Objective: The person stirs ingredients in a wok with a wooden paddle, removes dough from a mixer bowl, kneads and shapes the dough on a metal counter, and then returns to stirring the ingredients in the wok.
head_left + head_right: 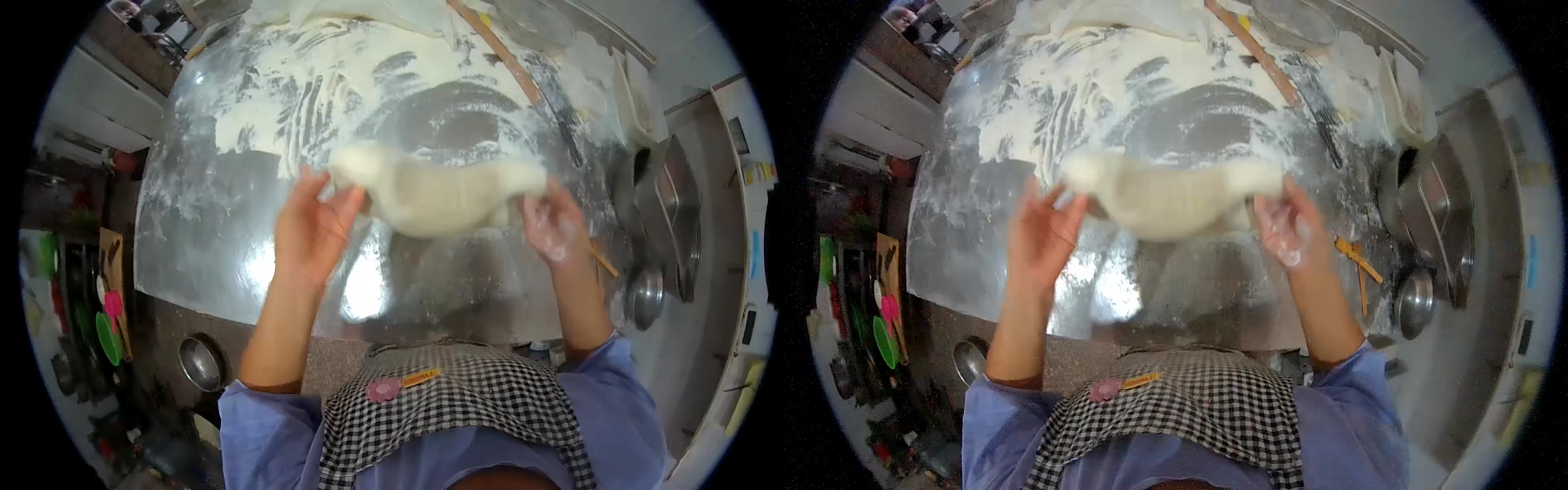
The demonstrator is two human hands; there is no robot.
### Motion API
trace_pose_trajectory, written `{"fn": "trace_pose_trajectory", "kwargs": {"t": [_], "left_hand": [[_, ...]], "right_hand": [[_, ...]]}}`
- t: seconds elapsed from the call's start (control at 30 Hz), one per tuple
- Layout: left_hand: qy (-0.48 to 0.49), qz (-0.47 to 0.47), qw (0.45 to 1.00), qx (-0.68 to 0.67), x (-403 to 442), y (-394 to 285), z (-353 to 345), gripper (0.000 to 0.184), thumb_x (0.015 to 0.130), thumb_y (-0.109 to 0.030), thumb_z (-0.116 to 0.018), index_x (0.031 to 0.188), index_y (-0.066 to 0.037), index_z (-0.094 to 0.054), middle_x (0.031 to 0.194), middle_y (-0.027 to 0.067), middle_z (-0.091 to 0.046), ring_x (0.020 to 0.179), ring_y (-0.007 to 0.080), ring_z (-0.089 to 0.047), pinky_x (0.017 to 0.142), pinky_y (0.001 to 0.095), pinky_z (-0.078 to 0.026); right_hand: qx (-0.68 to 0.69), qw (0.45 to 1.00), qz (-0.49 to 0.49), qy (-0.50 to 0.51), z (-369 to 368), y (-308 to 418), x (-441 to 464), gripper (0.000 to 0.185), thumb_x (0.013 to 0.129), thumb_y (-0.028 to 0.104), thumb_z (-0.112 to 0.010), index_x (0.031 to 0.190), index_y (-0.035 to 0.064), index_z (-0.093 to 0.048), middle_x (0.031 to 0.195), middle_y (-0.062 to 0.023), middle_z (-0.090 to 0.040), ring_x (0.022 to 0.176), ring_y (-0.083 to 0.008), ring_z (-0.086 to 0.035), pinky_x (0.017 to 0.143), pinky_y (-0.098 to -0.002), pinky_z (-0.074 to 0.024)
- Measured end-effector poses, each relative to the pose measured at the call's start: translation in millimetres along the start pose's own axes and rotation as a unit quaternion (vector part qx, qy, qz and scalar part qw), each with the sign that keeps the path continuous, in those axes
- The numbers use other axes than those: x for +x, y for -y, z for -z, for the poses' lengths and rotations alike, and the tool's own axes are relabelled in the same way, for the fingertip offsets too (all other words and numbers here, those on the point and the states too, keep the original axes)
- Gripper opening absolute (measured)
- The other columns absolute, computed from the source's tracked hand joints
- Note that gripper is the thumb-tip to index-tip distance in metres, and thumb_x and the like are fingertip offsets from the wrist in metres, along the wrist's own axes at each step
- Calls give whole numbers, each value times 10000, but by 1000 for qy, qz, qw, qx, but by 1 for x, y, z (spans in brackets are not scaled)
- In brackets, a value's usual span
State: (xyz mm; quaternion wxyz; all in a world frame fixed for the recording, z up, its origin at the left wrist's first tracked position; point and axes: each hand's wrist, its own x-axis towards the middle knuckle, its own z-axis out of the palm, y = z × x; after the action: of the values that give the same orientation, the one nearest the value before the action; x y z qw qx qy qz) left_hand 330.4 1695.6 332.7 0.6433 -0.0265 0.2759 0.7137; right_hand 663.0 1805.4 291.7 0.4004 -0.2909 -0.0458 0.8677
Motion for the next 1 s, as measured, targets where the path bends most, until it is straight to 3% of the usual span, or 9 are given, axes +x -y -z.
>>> {"fn": "trace_pose_trajectory", "kwargs": {"t": [0.13, 0.23, 0.3, 0.37, 0.43, 0.47, 0.57, 0.8, 1.0], "left_hand": [[-92, -156, 961, 209, 42, -34, -19, 693, 899, -335, -503, 1382, 35, -171, 1358, 278, -284, 1206, 361, -411, 985, 427, -397], [-20, -257, 833, 489, 90, -36, -13, 609, 899, -339, -494, 1372, -19, -283, 1372, 204, -342, 1243, 348, -376, 1025, 439, -319], [74, -293, 691, 657, 129, -26, -31, 555, 895, -343, -495, 1350, -55, -361, 1369, 163, -383, 1246, 351, -377, 1039, 431, -285], [140, -433, 433, 778, 179, -4, -37, 527, 881, -337, -491, 1329, -75, -399, 1340, 161, -426, 1242, 375, -377, 1047, 459, -264], [155, -408, 290, 852, 218, 30, -26, 533, 869, -345, -494, 1323, -81, -404, 1352, 169, -409, 1247, 381, -366, 1048, 487, -243], [163, -390, 216, 880, 233, 40, -22, 535, 864, -349, -496, 1320, -84, -407, 1358, 172, -400, 1250, 385, -360, 1049, 501, -232], [100, -398, 297, 862, 245, 57, -5, 549, 855, -367, -490, 1326, -98, -402, 1353, 164, -410, 1270, 369, -338, 1047, 536, -203], [104, -320, 290, 896, 226, 63, 19, 723, 803, -424, -543, 1337, 19, -340, 1402, 243, -297, 1306, 410, -258, 1066, 539, -130], [103, -343, 314, 879, 213, 63, 26, 689, 831, -405, -495, 1347, 15, -319, 1400, 264, -281, 1296, 452, -242, 1048, 579, -115]], "right_hand": [[-178, 947, 266, -16, -48, 25, 23, 365, 880, 222, -521, 1145, -29, -503, 1186, -201, -529, 1060, -271, -556, 868, -351, -495], [-422, 829, 362, -54, -77, 31, 69, 445, 930, 264, -439, 1257, -37, -424, 1236, -219, -492, 1127, -325, -505, 974, -403, -397], [-610, 676, 412, 8, -85, 13, 116, 460, 912, 274, -450, 1277, -5, -438, 1328, -194, -433, 1194, -311, -448, 1008, -372, -339], [-797, 379, 464, 78, -82, -1, 169, 455, 904, 263, -441, 1281, 9, -442, 1347, -203, -406, 1238, -333, -394, 1030, -439, -283], [-876, 191, 442, 9, -77, -37, 207, 450, 881, 256, -439, 1266, 25, -466, 1358, -200, -385, 1264, -366, -343, 1028, -534, -237], [-875, 210, 436, 9, -71, -48, 214, 455, 876, 264, -434, 1266, 33, -465, 1364, -195, -376, 1271, -372, -326, 1023, -554, -227], [-878, 238, 415, 5, -66, -55, 244, 487, 864, 298, -424, 1285, 56, -444, 1384, -184, -347, 1292, -382, -281, 1021, -588, -193], [-935, 228, 270, 41, -50, -64, 223, 624, 847, 382, -435, 1383, 88, -309, 1451, -191, -214, 1359, -377, -111, 1076, -553, -43], [-908, 247, 335, 46, -45, -74, 219, 637, 826, 364, -482, 1369, 71, -323, 1428, -204, -238, 1332, -405, -158, 1059, -558, -97]]}}
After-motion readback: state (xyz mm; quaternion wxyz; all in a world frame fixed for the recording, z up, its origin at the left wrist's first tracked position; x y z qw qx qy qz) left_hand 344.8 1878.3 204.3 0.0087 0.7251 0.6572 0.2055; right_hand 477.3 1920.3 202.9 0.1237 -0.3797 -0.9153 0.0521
